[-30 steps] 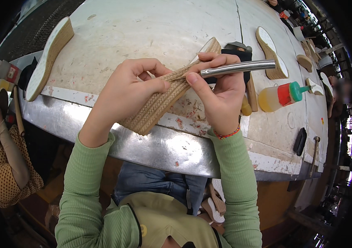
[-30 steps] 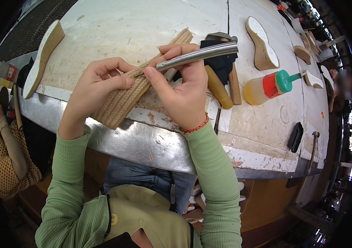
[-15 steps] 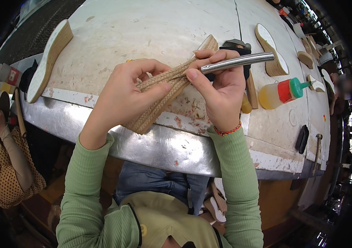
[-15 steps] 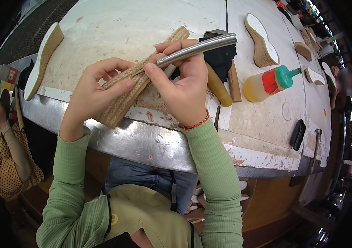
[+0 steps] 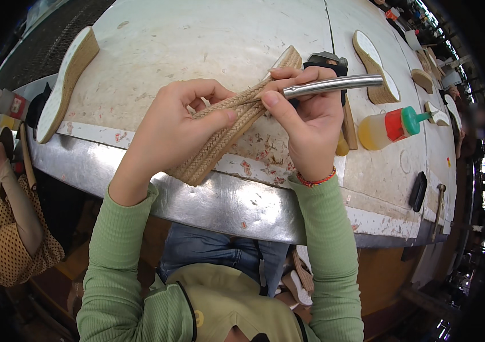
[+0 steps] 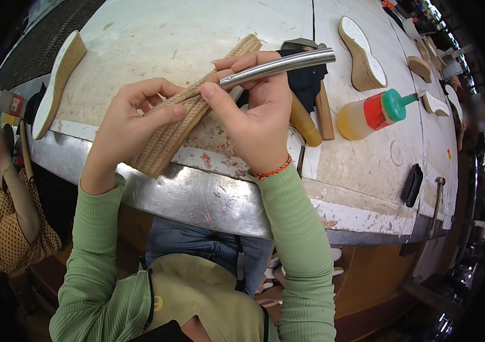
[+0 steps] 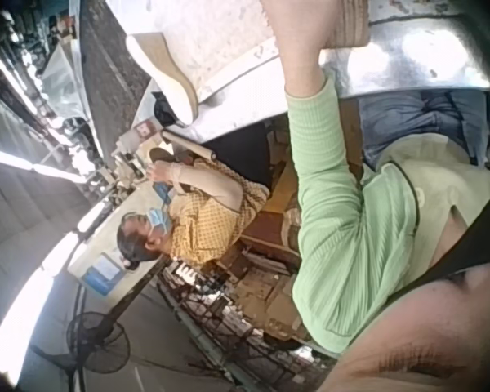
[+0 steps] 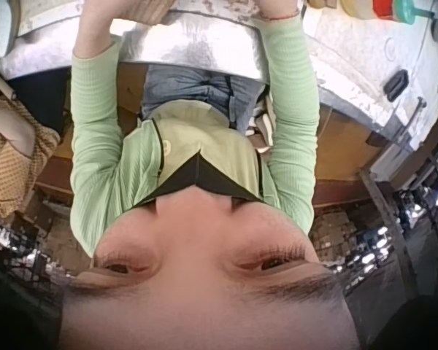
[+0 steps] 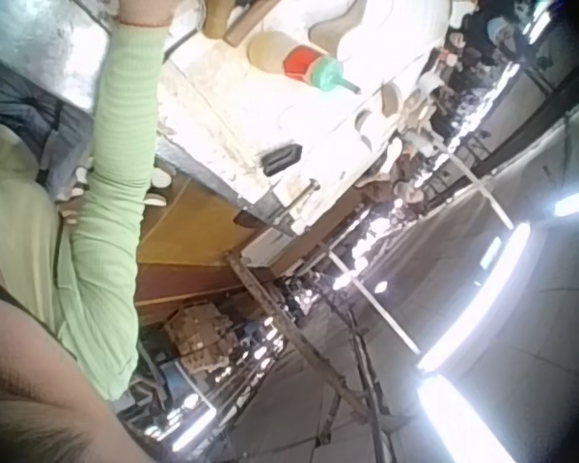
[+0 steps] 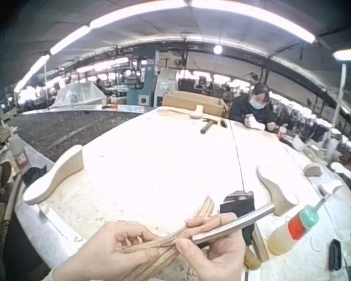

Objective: The person uses a metal awl to stitch a woven fabric strip onto a wedge-shaped shoe sole. They repeatedly pierce the material and pull the strip through, rotating the wedge to continue along its edge. The work occurs at a shared table with other shoe parts and tools visible.

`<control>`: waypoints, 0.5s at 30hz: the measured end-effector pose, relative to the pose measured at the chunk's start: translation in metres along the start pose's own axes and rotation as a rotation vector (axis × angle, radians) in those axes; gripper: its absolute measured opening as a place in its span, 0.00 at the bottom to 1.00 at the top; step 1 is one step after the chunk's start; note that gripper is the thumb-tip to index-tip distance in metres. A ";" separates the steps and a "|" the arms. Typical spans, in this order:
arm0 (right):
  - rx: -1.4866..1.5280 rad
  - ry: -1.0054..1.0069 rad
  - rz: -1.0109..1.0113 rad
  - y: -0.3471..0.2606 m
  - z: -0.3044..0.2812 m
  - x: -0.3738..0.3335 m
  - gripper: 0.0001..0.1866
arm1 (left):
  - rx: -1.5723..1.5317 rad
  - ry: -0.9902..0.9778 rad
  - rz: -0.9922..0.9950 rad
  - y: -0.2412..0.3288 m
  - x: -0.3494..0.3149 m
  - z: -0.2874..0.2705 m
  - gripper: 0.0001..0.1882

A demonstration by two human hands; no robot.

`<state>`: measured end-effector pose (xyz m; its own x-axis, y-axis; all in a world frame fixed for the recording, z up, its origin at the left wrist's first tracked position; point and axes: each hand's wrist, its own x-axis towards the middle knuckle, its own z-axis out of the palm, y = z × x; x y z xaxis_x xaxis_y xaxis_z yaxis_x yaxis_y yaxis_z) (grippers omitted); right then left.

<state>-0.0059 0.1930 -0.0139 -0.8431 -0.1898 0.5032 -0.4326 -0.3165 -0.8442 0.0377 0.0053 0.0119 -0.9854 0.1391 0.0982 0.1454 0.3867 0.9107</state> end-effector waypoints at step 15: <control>-0.073 -0.010 -0.033 -0.001 0.000 -0.006 0.20 | -0.190 0.003 -0.098 0.006 -0.003 0.005 0.10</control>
<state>-0.0006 0.1940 -0.0158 -0.8249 -0.1893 0.5326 -0.4826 -0.2546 -0.8380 0.0422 0.0123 0.0153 -0.9943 0.1066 0.0060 0.0294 0.2190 0.9753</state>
